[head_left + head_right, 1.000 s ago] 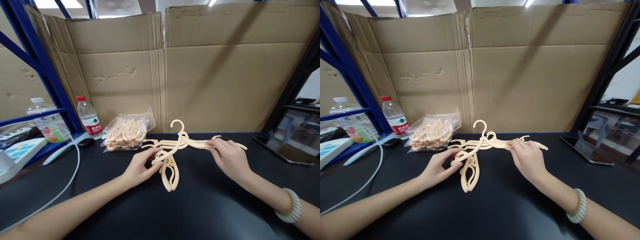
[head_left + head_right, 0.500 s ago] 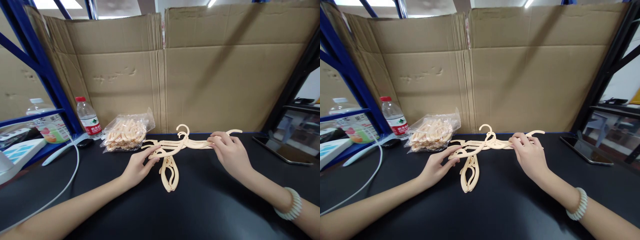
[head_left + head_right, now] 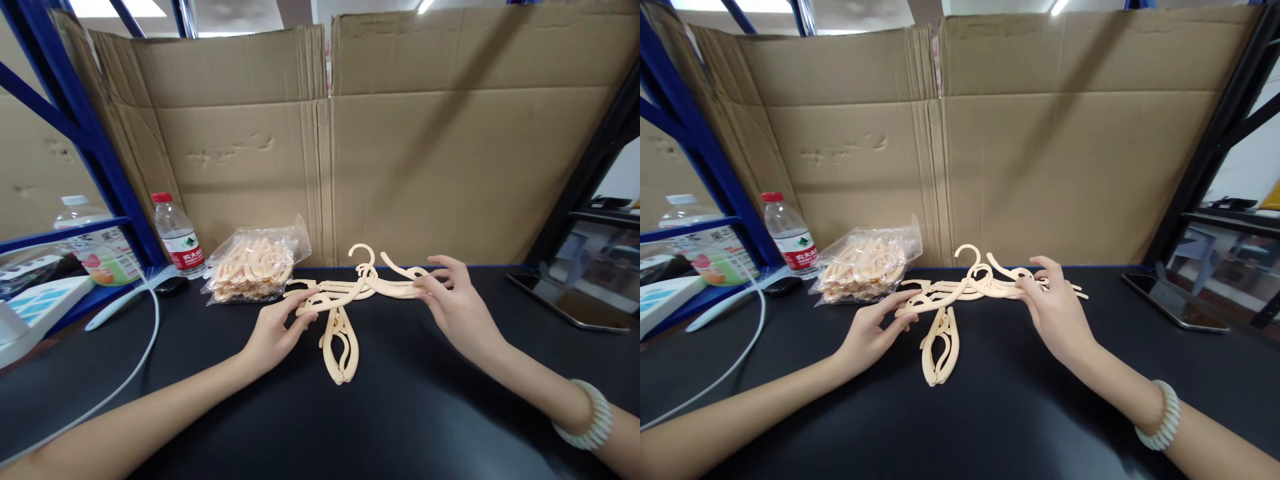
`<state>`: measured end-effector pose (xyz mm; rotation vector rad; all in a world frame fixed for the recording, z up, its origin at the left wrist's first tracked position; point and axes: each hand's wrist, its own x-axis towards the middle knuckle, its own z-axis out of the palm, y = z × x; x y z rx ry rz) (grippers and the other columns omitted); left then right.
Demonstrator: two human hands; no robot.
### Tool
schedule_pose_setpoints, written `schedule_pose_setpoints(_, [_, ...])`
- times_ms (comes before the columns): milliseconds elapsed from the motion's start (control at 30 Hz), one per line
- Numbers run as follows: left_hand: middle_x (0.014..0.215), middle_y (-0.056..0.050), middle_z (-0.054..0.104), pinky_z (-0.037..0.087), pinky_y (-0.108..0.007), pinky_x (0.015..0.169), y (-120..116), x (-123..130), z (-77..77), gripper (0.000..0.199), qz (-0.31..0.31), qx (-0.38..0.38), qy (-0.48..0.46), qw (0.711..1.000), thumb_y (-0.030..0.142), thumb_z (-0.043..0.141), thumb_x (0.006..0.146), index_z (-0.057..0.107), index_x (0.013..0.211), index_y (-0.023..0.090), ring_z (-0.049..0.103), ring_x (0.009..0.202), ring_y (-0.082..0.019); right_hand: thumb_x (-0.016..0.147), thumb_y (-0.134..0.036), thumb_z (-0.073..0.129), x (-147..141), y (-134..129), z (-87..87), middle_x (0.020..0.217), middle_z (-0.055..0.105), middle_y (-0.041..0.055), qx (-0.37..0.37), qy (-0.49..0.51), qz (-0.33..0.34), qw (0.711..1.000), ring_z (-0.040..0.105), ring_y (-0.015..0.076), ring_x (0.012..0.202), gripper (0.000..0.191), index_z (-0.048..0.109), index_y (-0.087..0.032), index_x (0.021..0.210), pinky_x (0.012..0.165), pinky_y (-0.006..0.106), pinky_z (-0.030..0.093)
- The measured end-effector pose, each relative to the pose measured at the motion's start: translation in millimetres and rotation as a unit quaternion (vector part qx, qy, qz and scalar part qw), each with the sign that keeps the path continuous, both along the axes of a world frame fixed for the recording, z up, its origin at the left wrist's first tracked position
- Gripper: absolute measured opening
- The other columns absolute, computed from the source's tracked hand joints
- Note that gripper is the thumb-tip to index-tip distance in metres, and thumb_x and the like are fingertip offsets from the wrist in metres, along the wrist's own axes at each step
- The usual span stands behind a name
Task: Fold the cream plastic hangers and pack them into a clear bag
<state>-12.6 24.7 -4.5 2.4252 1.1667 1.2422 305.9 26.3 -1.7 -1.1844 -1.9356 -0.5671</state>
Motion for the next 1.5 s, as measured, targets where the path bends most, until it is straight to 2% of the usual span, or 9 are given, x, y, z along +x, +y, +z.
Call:
schedule_pose_setpoints(233, [0.076,-0.001,0.068,0.049,-0.024,0.070,0,0,0.3,0.032,-0.002,-0.014,-0.033,0.999,0.026,0.052,0.090,0.056,0.120,0.017,0.064,0.062,-0.013,0.092,-0.020,0.046,-2,-2,2.3,0.111,0.055,0.0106,-0.035,0.103,0.110,0.988,0.060,0.0234,0.095,0.012,0.058,-0.021,0.091,0.082,0.039,0.049])
schedule_pose_setpoints(367, [0.079,-0.001,0.067,0.050,-0.025,0.066,0,1,2.6,0.031,-0.010,-0.056,-0.080,0.995,0.028,0.053,0.089,0.057,0.118,0.017,0.063,0.059,-0.012,0.087,-0.026,0.058,0,0,3.7,0.100,0.062,0.0065,-0.101,0.219,0.162,0.957,0.061,0.0224,0.092,0.010,0.055,-0.023,0.097,0.080,0.038,0.049])
schedule_pose_setpoints(467, [0.085,-0.003,0.068,0.051,-0.027,0.068,-2,3,10.3,0.032,-0.030,-0.118,-0.149,0.981,0.031,0.058,0.087,0.058,0.115,0.017,0.064,0.063,-0.013,0.082,-0.032,0.067,0,-1,9.1,0.099,0.063,0.0057,-0.174,0.333,0.236,0.896,0.062,0.0205,0.087,0.018,0.056,-0.023,0.093,0.077,0.035,0.051])
schedule_pose_setpoints(667, [0.078,-0.002,0.066,0.051,-0.026,0.072,-9,8,29.8,0.019,-0.049,-0.223,-0.350,0.908,0.030,0.074,0.073,0.065,0.082,0.015,0.061,0.071,-0.013,0.066,-0.029,0.082,0,-3,16.6,0.082,0.067,0.0019,-0.291,0.543,0.319,0.720,0.062,0.0155,0.075,0.042,0.058,-0.024,0.101,0.071,0.029,0.053])
schedule_pose_setpoints(833, [0.073,-0.001,0.064,0.049,-0.023,0.067,-21,19,25.8,0.018,-0.084,-0.293,-0.342,0.889,0.029,0.073,0.074,0.063,0.078,0.015,0.060,0.069,-0.012,0.068,-0.029,0.082,-13,-9,10.2,0.076,0.063,0.0003,-0.334,0.605,0.333,0.641,0.057,0.0111,0.066,0.024,0.063,-0.020,0.080,0.065,0.024,0.052])
schedule_pose_setpoints(1000, [0.081,-0.003,0.066,0.050,-0.028,0.073,-32,31,20.3,0.019,-0.080,-0.284,-0.294,0.909,0.033,0.068,0.079,0.062,0.083,0.016,0.063,0.077,-0.016,0.068,-0.030,0.082,-30,-18,-0.3,0.069,0.063,-0.0005,-0.370,0.628,0.308,0.611,0.058,0.0113,0.065,0.027,0.059,-0.019,0.076,0.068,0.025,0.052])
schedule_pose_setpoints(1200, [0.089,-0.007,0.067,0.049,-0.028,0.068,-22,18,25.2,0.021,-0.027,-0.271,-0.293,0.916,0.034,0.063,0.081,0.064,0.090,0.015,0.063,0.079,-0.018,0.066,-0.020,0.082,-24,-6,-8.1,0.076,0.064,-0.0006,-0.354,0.687,0.312,0.552,0.057,0.0090,0.065,0.025,0.066,-0.018,0.085,0.069,0.022,0.055])
schedule_pose_setpoints(1367, [0.097,-0.008,0.065,0.047,-0.027,0.064,-17,11,31.4,0.026,-0.019,-0.245,-0.282,0.928,0.040,0.057,0.083,0.063,0.091,0.016,0.060,0.081,-0.018,0.066,-0.021,0.082,-13,1,0.2,0.083,0.065,0.0004,-0.296,0.709,0.309,0.561,0.060,0.0105,0.070,0.023,0.067,-0.019,0.084,0.072,0.022,0.057])
schedule_pose_setpoints(1500, [0.099,-0.009,0.064,0.046,-0.026,0.060,-20,14,30.9,0.033,-0.047,-0.300,-0.263,0.916,0.044,0.056,0.083,0.059,0.100,0.016,0.060,0.076,-0.017,0.066,-0.020,0.081,0,7,7.4,0.091,0.065,0.0020,-0.257,0.709,0.302,0.583,0.062,0.0126,0.077,0.021,0.065,-0.020,0.080,0.078,0.024,0.058])
